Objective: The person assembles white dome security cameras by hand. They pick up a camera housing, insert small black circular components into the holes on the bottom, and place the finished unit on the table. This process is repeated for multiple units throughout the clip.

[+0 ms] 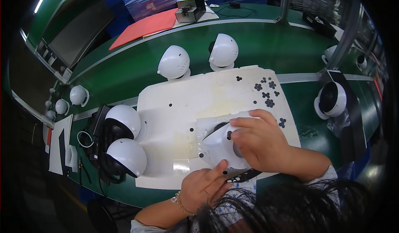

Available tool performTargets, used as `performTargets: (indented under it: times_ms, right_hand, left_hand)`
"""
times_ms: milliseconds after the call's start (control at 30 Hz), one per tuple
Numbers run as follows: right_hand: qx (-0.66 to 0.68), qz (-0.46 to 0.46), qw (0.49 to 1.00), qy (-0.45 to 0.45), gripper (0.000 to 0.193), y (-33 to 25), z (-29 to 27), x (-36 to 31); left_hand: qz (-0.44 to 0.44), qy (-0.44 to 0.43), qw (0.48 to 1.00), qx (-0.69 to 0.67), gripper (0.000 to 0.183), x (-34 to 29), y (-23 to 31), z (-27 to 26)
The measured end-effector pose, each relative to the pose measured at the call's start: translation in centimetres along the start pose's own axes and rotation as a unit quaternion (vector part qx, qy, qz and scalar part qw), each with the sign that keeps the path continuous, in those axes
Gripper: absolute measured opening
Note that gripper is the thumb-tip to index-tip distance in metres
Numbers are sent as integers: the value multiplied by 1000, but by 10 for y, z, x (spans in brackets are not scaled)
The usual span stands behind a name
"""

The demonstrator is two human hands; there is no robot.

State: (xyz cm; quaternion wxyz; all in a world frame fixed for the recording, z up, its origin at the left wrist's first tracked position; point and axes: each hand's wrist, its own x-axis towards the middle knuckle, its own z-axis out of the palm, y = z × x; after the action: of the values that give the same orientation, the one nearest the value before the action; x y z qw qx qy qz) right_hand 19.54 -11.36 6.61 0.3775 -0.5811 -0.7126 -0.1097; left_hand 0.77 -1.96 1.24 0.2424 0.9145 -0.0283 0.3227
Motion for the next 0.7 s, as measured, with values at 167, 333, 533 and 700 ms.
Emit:
performTargets:
  times_ms: [167, 333, 533, 700]
  right_hand:
    - [-48, 45, 998, -5, 25, -10, -13, -14]
    - [146, 136, 979, -34, 7, -12, -7, -34]
    - [178, 143, 971, -69, 5, -11, -1, -34]
    - [170, 122, 976, -64, 4, -11, -3, -34]
  left_hand:
    - [3, 16, 1000, -15, 18, -2, -1, 3]
    - [-36, 37, 997, -54, 17, -1, 4, 7]
    - [-44, 42, 995, -74, 16, -3, 3, 8]
    - [-50, 40, 994, -94, 15, -3, 3, 8]
